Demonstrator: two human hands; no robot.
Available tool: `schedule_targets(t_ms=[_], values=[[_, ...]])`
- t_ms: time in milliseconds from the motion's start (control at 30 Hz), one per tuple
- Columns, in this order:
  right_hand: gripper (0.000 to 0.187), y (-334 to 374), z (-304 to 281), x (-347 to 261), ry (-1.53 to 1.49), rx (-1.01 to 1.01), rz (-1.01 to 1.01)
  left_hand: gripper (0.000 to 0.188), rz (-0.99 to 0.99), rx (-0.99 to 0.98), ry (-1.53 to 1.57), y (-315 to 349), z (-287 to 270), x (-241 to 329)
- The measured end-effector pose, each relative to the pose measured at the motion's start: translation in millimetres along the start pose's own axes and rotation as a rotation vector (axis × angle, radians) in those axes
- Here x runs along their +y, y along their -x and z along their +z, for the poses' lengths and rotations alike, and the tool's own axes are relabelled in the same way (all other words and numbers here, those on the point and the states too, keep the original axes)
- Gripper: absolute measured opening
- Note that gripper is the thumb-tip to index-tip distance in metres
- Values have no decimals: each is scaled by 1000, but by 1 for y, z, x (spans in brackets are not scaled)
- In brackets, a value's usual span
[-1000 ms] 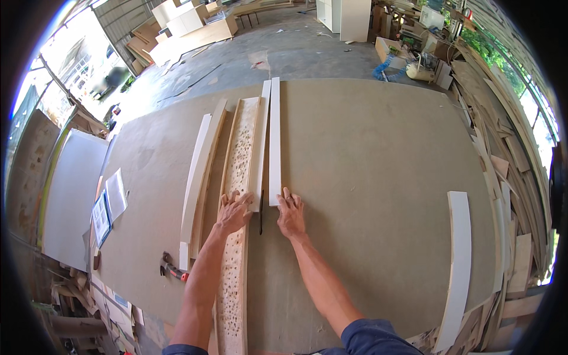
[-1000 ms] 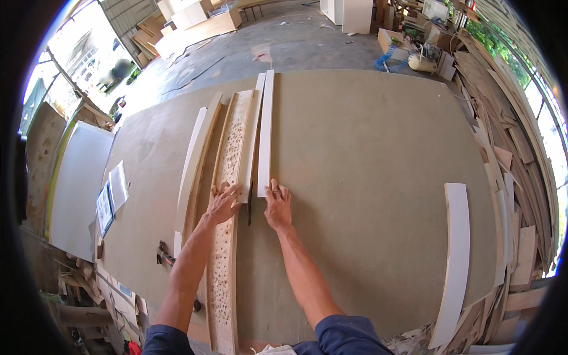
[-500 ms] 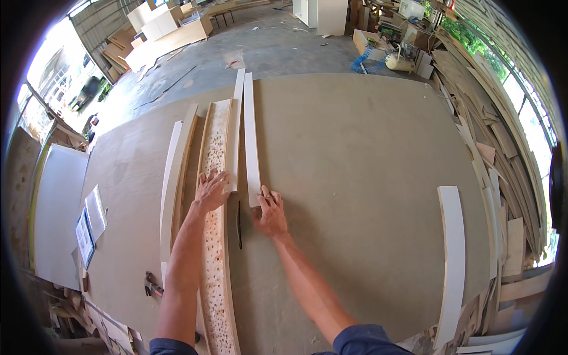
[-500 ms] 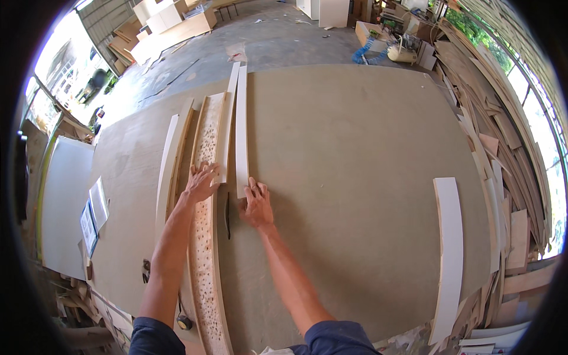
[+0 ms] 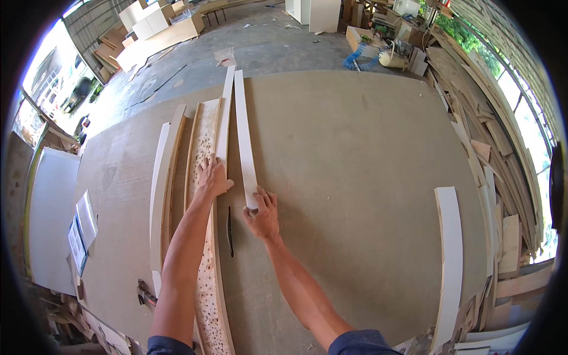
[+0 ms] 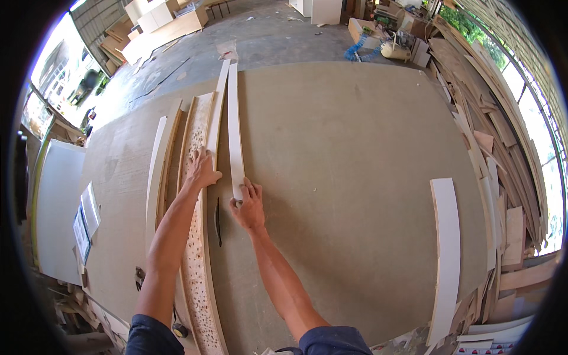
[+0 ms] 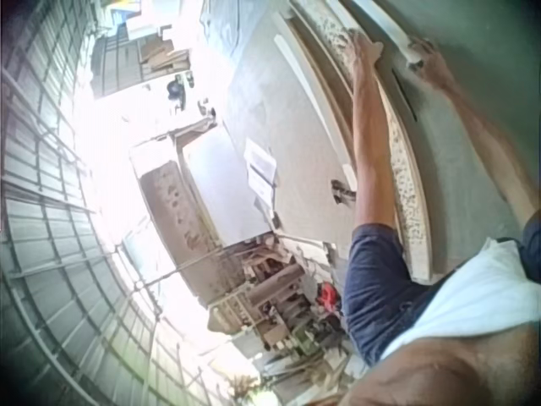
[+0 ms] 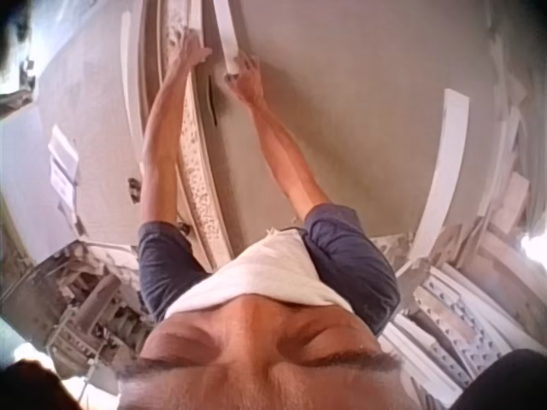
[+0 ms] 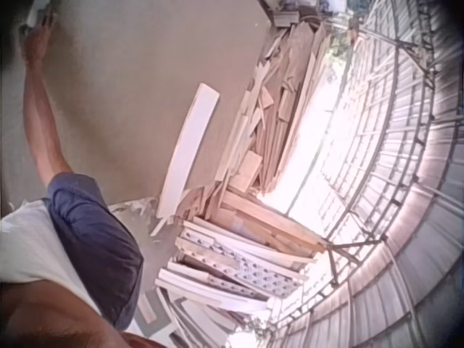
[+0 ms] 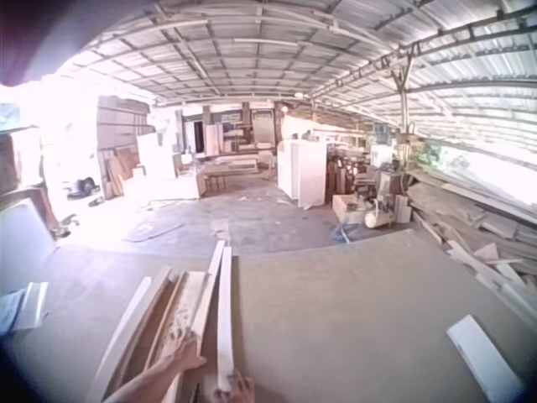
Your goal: The person marks a wood plank with a pencil and aligns it with other planks on a worktable.
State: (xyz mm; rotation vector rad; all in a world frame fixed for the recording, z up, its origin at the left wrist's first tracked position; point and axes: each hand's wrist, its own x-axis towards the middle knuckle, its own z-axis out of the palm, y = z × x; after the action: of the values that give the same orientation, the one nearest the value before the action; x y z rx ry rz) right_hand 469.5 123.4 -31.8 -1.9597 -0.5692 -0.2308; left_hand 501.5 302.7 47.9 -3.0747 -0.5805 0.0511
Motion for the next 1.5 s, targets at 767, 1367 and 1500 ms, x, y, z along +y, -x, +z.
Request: schedule_targets(t_ms=[767, 1367, 1500], values=[[51, -3, 7, 23, -24, 110, 11, 34, -662, 144, 307, 238, -93, -135], [53, 188, -160, -138, -1116, -645, 517, 35, -1031, 881, 684, 611, 15, -133], [50, 213, -102, -197, -1141, -750, 402, 26, -1290, 969, 770, 722, 61, -100]])
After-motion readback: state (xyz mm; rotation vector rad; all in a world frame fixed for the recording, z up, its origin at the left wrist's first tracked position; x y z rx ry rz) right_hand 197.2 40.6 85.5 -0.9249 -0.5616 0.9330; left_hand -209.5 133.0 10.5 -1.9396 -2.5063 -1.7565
